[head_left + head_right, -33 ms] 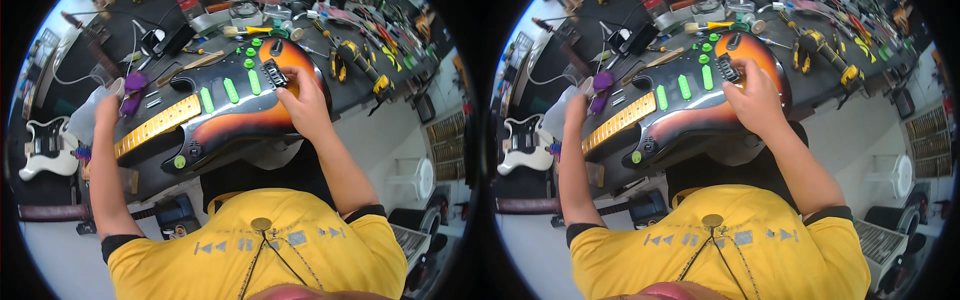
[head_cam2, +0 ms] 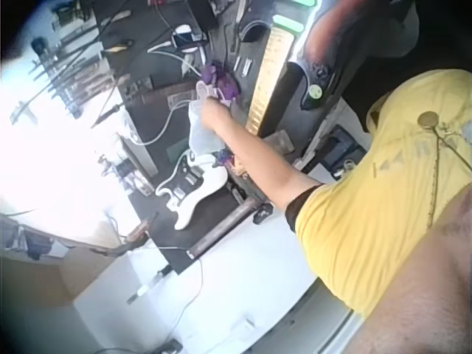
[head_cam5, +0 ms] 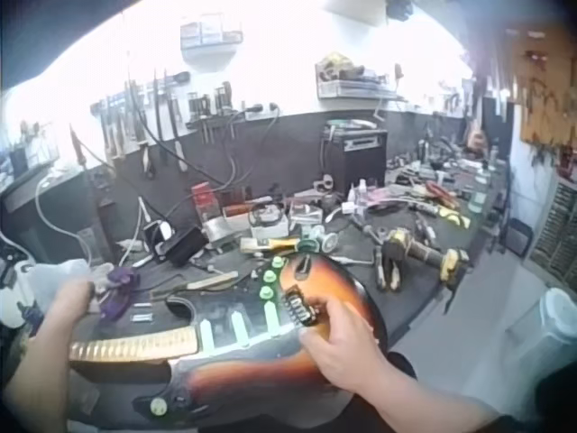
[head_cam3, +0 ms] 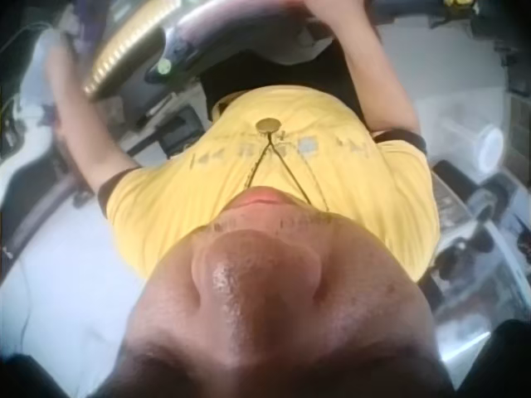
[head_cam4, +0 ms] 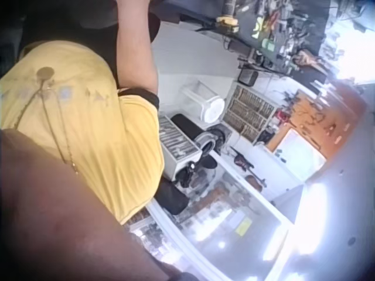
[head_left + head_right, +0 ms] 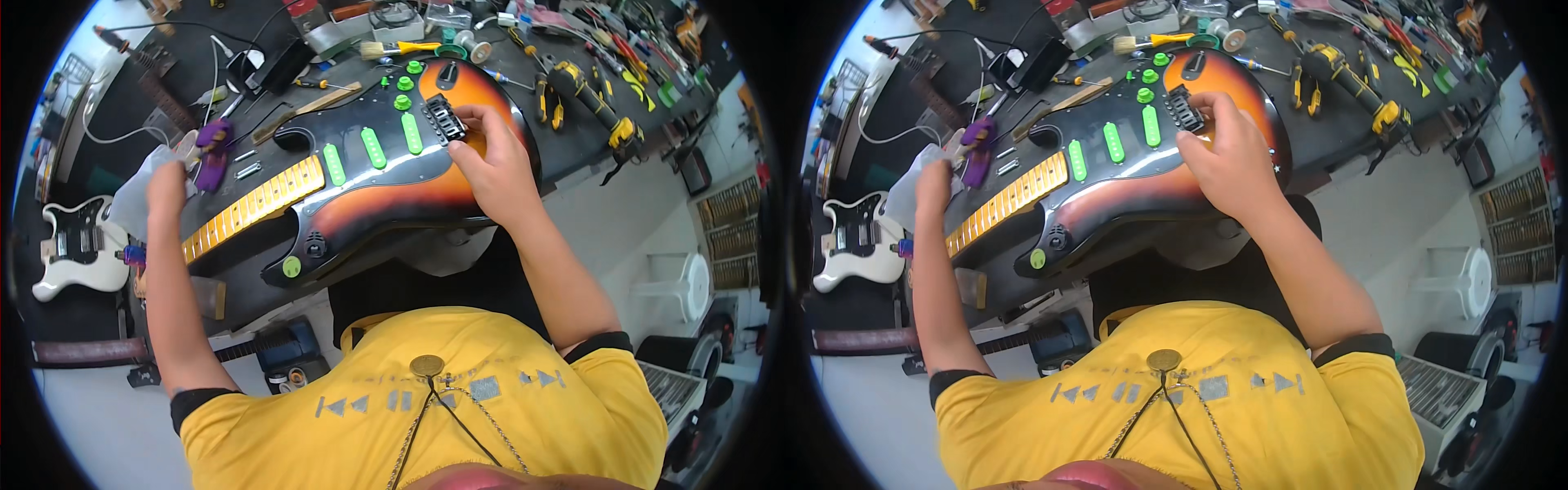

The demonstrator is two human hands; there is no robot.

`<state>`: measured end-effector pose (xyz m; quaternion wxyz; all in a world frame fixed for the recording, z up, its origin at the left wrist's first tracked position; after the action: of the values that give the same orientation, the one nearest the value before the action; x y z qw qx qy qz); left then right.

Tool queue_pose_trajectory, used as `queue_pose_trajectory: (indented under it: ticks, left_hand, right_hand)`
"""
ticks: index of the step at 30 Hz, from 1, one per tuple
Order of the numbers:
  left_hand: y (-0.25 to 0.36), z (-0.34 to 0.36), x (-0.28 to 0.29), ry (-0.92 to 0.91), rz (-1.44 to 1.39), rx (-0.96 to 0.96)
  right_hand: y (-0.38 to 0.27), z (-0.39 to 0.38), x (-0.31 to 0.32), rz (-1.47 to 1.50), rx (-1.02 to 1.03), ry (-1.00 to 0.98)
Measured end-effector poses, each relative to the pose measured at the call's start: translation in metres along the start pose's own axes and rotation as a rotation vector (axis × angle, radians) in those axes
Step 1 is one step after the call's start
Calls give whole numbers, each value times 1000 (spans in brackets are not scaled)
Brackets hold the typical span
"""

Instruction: The person uses a power drill on the front of an electric guitar, rubs the guitar body with a sanding block, and works on the back cavity of the instrument using a small tool.

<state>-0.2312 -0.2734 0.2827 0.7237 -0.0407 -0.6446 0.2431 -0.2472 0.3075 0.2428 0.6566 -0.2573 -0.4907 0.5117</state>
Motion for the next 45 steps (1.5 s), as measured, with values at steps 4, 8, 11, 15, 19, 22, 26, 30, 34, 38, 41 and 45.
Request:
queue_pose_trajectory:
  ticks: [4, 8, 11, 15, 19, 22, 26, 30, 34, 38, 41, 45]
  left_hand:
    - [14, -7, 46, 110, -530, 132]
    - [184, -16, 125, 75, -1707, -84]
    - [283, -12, 154, -100, -1767, -360]
    - [363, 0, 140, -209, -1759, -618]
    - [378, -2, 121, -176, -1729, -602]
    - [379, 1, 116, -118, -1737, -603]
    - [382, 2, 111, -95, -1701, -621]
    - [383, -5, 124, -190, -1684, -569]
    - [383, -16, 140, 5, -1675, -624]
    - [377, -28, 157, 160, -1449, -497]
    - [374, -29, 160, 266, -1308, -605]
    - [374, -32, 164, 326, -1288, -626]
  right_hand:
    - [4, 1, 2, -19, -8, 13]
    - [10, 2, 6, 64, -67, 2]
    - [15, 10, 7, 132, -29, 0]
    - [30, 42, 21, 319, -110, -27]
    - [43, 41, 12, 287, -103, 20]
    - [42, 39, 13, 290, -62, 55]
    - [48, 41, 13, 309, -61, 61]
    - [37, 38, 21, 236, -109, -21]
    - [37, 38, 18, 355, -88, -19]
    - [37, 38, 17, 326, -81, -19]
    - [40, 40, 15, 343, -87, -3]
    - [39, 39, 15, 285, -64, 1]
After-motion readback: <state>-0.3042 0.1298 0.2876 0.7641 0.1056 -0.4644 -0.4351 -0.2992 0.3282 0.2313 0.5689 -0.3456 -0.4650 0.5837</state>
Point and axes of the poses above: each hand's wrist, its own z-axis towards the middle knuckle, its own x-axis out of the back of the hand, y = z × x, the point moved 2 cm from there along z, towards the middle knuckle, and after that the axes turned 2 degrees about -y, right-handed, at the moved point
